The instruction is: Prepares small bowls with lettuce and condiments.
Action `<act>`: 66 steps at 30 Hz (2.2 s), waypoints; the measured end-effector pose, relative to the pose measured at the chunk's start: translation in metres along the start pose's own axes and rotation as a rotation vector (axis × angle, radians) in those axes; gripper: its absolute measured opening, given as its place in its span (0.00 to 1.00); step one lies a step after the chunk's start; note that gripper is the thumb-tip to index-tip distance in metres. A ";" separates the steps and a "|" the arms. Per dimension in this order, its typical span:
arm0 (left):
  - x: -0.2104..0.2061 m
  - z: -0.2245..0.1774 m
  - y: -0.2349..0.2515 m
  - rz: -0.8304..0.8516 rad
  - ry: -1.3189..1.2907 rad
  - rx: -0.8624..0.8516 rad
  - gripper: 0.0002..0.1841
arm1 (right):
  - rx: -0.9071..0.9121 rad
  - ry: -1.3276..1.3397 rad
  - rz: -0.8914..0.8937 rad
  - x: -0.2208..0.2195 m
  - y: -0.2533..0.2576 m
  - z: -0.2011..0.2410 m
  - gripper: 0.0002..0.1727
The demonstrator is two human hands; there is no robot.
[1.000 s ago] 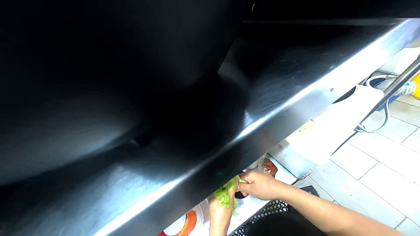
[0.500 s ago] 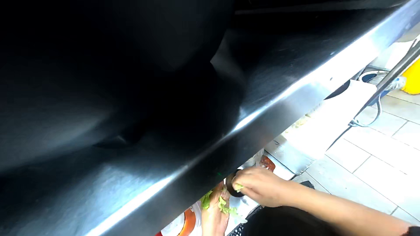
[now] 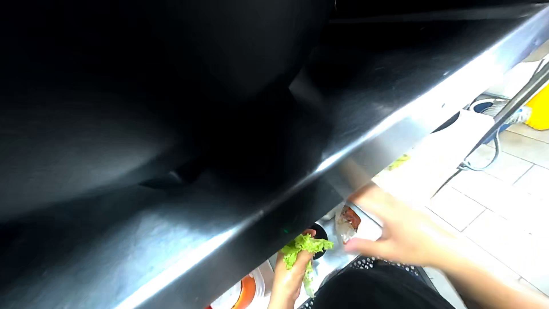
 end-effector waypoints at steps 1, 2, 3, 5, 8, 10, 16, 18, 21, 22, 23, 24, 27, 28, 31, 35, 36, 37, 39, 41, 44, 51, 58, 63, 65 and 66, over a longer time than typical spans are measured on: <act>-0.001 0.003 0.000 -0.026 0.031 0.008 0.25 | -0.032 0.061 0.167 -0.029 -0.006 0.006 0.41; -0.001 0.005 0.002 -0.050 0.065 0.020 0.27 | -0.069 0.108 0.288 -0.058 -0.011 0.005 0.39; 0.000 0.009 0.004 -0.068 0.096 0.027 0.29 | -0.104 0.146 0.348 -0.083 -0.015 -0.001 0.32; 0.004 0.020 0.009 -0.095 0.135 0.071 0.34 | -0.170 0.184 0.366 -0.116 -0.019 -0.015 0.20; 0.015 0.037 0.014 -0.236 0.189 0.112 0.36 | -0.252 0.205 0.407 -0.139 -0.025 -0.031 0.19; 0.022 0.049 0.019 -0.317 0.143 0.119 0.33 | -0.288 0.187 0.453 -0.150 -0.030 -0.040 0.20; 0.035 0.074 0.032 -0.441 0.079 0.185 0.23 | -0.356 0.064 0.556 -0.185 -0.043 -0.051 0.21; 0.036 0.077 0.038 -0.490 0.123 0.188 0.21 | -0.334 0.023 0.575 -0.198 -0.048 -0.053 0.21; 0.039 0.082 0.045 -0.550 0.264 0.127 0.24 | -0.330 -0.041 0.608 -0.211 -0.049 -0.053 0.21; 0.040 0.083 0.048 -0.554 0.338 0.099 0.26 | -0.341 -0.069 0.616 -0.214 -0.047 -0.053 0.20; 0.041 0.083 0.049 -0.547 0.414 0.073 0.27 | -0.359 -0.093 0.621 -0.215 -0.045 -0.052 0.19; 0.042 0.084 0.051 -0.539 0.483 0.048 0.27 | -0.383 -0.120 0.620 -0.217 -0.043 -0.051 0.19; 0.042 0.082 0.055 -0.492 0.683 0.012 0.28 | -0.451 -0.226 0.639 -0.223 -0.041 -0.048 0.22; 0.042 0.080 0.056 -0.470 0.743 0.010 0.29 | -0.452 -0.265 0.648 -0.225 -0.041 -0.045 0.24; 0.042 0.075 0.056 -0.411 0.824 0.033 0.29 | -0.418 -0.327 0.651 -0.223 -0.046 -0.039 0.30; 0.043 0.067 0.057 -0.340 0.677 0.197 0.22 | -0.396 -0.344 0.663 -0.209 -0.044 -0.036 0.29; 0.045 0.070 0.059 -0.340 0.637 0.232 0.21 | -0.393 -0.343 0.654 -0.208 -0.044 -0.037 0.28; 0.047 0.074 0.060 -0.337 0.622 0.240 0.21 | -0.392 -0.341 0.643 -0.208 -0.045 -0.039 0.25; 0.049 0.081 0.064 -0.330 0.670 0.204 0.21 | -0.405 -0.337 0.656 -0.206 -0.043 -0.039 0.24; 0.046 0.080 0.064 -0.326 0.780 0.145 0.24 | -0.421 -0.341 0.684 -0.204 -0.042 -0.036 0.23; 0.033 0.063 0.054 -0.337 0.746 0.157 0.34 | -0.454 -0.304 0.688 -0.203 -0.043 -0.038 0.22; 0.021 0.026 0.036 -0.601 0.523 0.090 0.28 | -0.406 -0.219 0.739 -0.184 -0.038 -0.024 0.24; 0.034 0.055 0.080 -0.388 0.846 0.191 0.26 | -0.290 -0.260 0.708 -0.213 -0.056 -0.032 0.20; 0.015 0.032 0.063 -0.266 0.867 0.148 0.19 | -0.332 -0.266 0.736 -0.204 -0.054 -0.034 0.20; 0.012 0.034 0.064 -0.200 0.879 0.129 0.18 | -0.353 -0.274 0.735 -0.202 -0.054 -0.034 0.19; 0.013 0.038 0.067 -0.161 0.916 0.100 0.18 | -0.366 -0.279 0.730 -0.201 -0.054 -0.035 0.18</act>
Point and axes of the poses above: each hand's wrist, its own y-axis towards the middle knuckle, its own x-axis out of the back of the hand, z = x × y, the point moved 3 cm from there along y, towards the middle knuckle, and after that the axes turned 15 degrees about -z, right-handed, at the moved point
